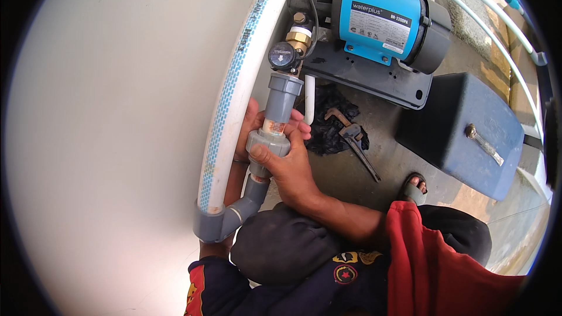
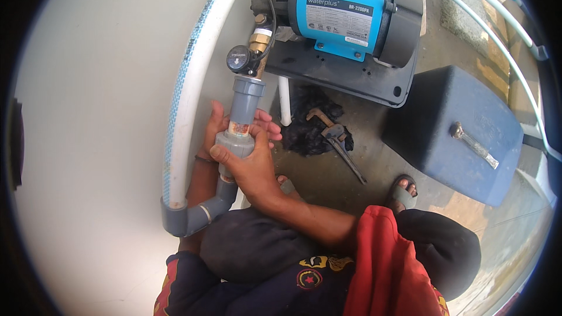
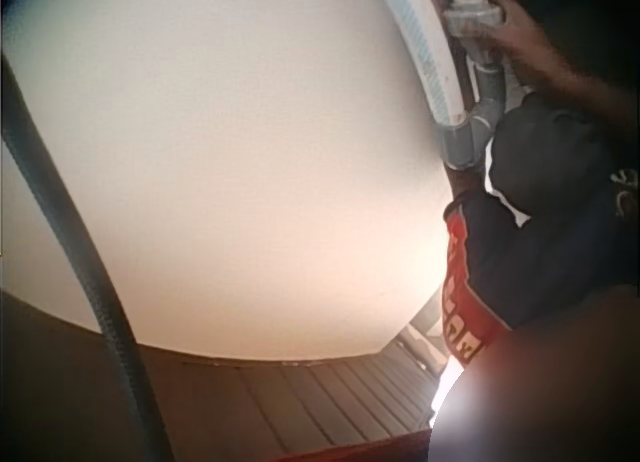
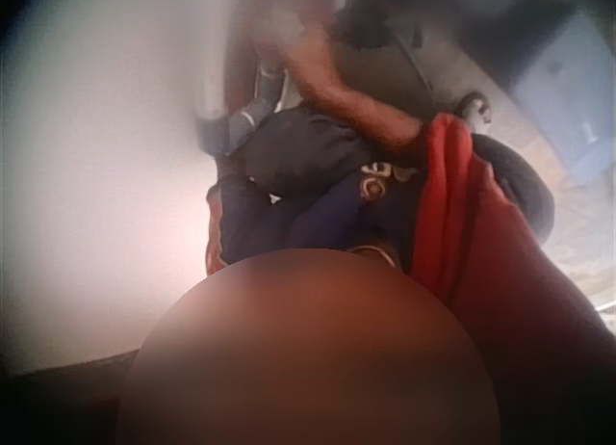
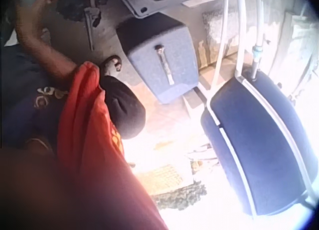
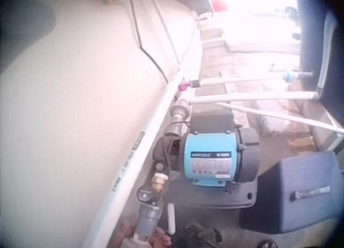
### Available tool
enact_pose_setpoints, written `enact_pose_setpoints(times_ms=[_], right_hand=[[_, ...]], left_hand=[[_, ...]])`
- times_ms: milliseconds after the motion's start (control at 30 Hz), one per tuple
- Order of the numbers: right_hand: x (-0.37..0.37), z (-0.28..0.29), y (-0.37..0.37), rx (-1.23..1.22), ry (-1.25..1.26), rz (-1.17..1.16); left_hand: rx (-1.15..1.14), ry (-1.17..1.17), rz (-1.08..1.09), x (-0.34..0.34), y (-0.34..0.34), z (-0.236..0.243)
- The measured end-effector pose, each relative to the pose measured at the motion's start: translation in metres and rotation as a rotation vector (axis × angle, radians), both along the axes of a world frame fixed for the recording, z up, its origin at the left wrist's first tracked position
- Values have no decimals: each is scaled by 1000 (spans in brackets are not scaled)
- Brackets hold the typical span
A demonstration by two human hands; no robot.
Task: The person disassembles a plumbing union fitting, removes a rubber gasket, and reassembles the connection by hand. They repeatedly tighten and loosen the fitting to check the seal.
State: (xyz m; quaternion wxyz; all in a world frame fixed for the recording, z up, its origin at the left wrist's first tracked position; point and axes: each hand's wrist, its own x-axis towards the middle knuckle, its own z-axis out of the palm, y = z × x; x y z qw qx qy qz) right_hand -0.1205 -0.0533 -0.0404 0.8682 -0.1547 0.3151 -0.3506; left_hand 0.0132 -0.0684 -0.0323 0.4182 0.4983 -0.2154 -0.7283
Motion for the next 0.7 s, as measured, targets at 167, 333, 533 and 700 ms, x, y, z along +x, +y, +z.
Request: enact_pose_setpoints(times_ms=[167,333,533,700], right_hand=[[8,-26,-5,79,-418,7],[16,-69,-17,110,-975,267],[13,-46,-11,-86,-645,-30],[2,-13,8,-98,-14,-6]], left_hand=[[-71,-578,14,4,2,9],[56,-1224,-286,-1,7,32],[-136,-443,65,9,5,12],[-212,-109,35,-7,8,-1]])
